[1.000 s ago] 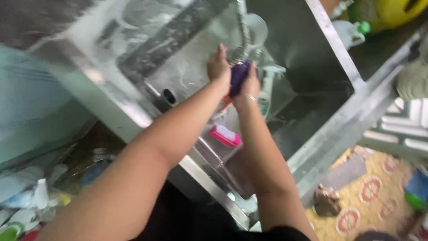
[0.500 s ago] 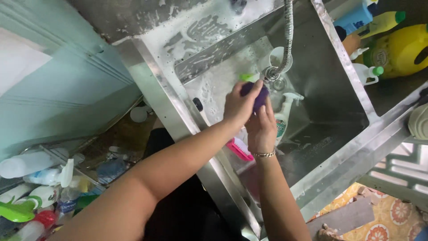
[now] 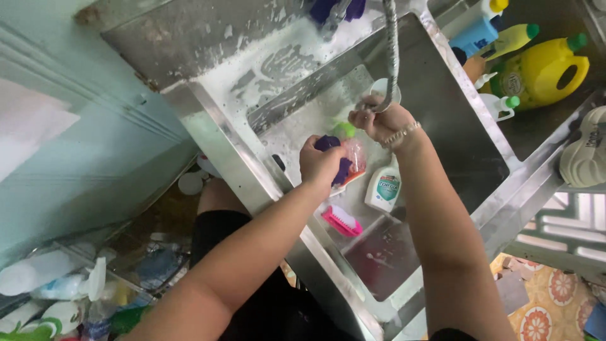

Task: Cleaning and scrubbing a stainless steel utility sink and its surrounding counter area using a brush, sponge, and cleaning spray.

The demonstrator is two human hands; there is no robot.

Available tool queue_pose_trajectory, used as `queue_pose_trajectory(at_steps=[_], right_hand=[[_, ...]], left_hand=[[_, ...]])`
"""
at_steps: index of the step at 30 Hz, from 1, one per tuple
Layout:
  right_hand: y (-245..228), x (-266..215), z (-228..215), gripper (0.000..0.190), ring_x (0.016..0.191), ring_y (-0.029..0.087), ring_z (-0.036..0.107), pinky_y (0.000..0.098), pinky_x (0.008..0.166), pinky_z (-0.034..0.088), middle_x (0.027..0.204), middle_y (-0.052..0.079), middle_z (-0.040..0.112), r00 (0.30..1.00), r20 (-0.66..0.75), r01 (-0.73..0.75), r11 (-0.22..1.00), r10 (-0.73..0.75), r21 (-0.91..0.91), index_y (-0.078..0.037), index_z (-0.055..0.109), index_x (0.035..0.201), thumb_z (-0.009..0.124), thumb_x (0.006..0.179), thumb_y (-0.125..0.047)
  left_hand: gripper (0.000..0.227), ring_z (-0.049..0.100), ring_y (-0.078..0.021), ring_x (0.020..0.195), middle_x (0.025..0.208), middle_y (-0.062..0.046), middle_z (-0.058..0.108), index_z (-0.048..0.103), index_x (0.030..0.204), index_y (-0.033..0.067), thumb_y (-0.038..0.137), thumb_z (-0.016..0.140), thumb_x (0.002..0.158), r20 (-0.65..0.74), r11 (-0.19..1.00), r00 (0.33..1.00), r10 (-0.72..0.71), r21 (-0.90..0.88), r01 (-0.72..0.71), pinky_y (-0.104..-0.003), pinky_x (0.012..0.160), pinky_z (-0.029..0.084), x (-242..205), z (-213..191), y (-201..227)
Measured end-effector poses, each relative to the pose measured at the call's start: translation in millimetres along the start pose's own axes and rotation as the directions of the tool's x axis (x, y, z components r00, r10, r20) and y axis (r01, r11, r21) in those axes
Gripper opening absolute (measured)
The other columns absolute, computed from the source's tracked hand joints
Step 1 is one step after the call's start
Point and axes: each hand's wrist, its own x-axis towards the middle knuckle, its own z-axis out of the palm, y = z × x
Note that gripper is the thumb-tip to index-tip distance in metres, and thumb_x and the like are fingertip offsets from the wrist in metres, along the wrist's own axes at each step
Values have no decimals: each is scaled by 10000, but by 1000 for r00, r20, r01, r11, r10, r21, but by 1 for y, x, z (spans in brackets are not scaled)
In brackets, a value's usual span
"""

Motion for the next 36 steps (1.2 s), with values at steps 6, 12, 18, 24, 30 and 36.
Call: queue_pose_trajectory(at_steps=[6,12,18,24,30,36], right_hand=[[-24,23,23,101,716,117,575,155,571,493,978,168,573,969,242,77,994,-55,-80,83,496,989,594,972,62],[-6,9,88,308,667,90,507,177,477,434,1006,126,519,861,457,235,971,-225,36,114,520,1171,520,863,124],[-5,18,117,587,644,93,484,200,456,386,1114,123,506,771,599,293,955,-214,-36,38,423,1397,432,824,165],[14,32,126,709,614,91,469,210,433,372,1092,81,492,740,636,280,960,-220,6,22,392,1483,438,790,166],[26,25,154,690,686,112,493,219,442,370,1027,73,491,786,536,405,912,-309,-68,41,437,1444,456,758,114],[32,24,169,667,710,83,473,194,478,358,1031,46,501,777,578,351,934,-249,-69,21,470,1430,490,771,124]], left_hand=[[279,702,-213,761,876,-95,725,668,935,59,78,775,678,-60,985,990,127,122,-118,-358,718,563,2,13,22],[453,700,-256,828,1013,-145,689,594,1150,-32,136,765,766,-168,993,985,-24,-115,4,-393,724,581,40,30,-5],[778,646,-305,964,1195,-183,554,425,1480,60,386,791,875,-165,994,981,-103,-38,98,-402,767,528,78,55,-33],[655,620,-257,1098,1199,-116,612,481,1350,41,617,493,1038,263,755,956,129,-651,77,-389,937,513,104,65,-20],[797,694,-372,955,1175,-249,636,534,1371,46,734,322,1028,458,539,818,347,-811,225,-494,874,574,72,57,43],[770,691,-335,1026,1238,-193,635,507,1399,53,669,281,996,388,518,888,246,-827,218,-507,913,566,65,45,68]])
